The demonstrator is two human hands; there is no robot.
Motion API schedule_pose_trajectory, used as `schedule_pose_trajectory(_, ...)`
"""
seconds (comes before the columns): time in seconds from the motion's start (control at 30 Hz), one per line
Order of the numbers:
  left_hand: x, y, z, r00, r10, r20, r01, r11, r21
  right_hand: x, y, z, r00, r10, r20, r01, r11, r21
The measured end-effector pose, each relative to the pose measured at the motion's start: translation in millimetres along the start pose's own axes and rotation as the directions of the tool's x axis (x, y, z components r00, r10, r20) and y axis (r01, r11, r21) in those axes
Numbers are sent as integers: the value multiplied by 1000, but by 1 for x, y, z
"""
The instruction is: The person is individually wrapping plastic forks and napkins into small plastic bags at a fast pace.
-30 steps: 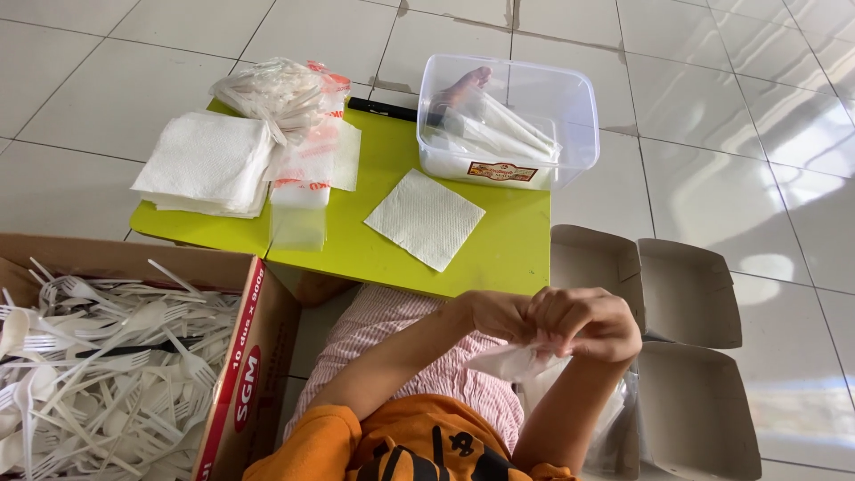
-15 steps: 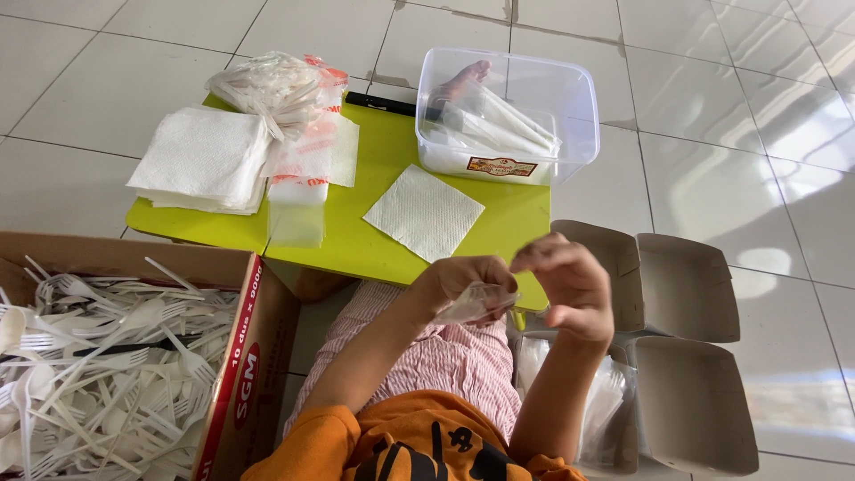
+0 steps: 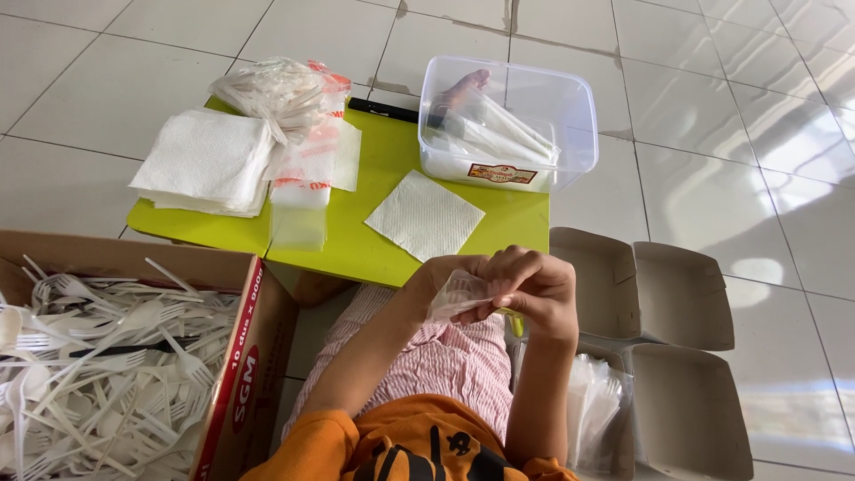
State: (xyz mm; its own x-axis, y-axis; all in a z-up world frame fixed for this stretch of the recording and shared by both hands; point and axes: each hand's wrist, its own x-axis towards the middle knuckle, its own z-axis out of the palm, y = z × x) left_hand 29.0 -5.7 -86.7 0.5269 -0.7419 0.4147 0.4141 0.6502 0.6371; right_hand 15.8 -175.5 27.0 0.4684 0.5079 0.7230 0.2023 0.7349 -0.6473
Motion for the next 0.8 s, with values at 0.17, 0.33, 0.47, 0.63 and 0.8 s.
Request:
schedule_pose_trajectory(0.17, 0, 6, -2, 999, -36, 2, 36, 997, 64, -7, -1, 0, 995, 41, -93, -35, 997, 72)
schedule_pose_trajectory(0.33, 2, -2, 8, 997, -80, 24, 79, 996, 52, -8, 1, 4, 990, 0, -143, 16, 993, 115)
schedule_pose_trajectory(0.47, -11, -35, 14, 997, -82, -6, 82, 996, 30, -9, 0, 8, 970, -33, -242, 54, 995, 80)
schedule_pose_trajectory(0.63, -3, -46, 8, 996, -82, -30, 82, 997, 4, -12, -10, 7, 971, -51, -234, 68, 996, 65)
schedule_pose_trajectory(0.8, 0, -53, 1, 994, -90, -68, 88, 996, -32, -32, 4, -10, 973, -41, -225, 77, 986, 151)
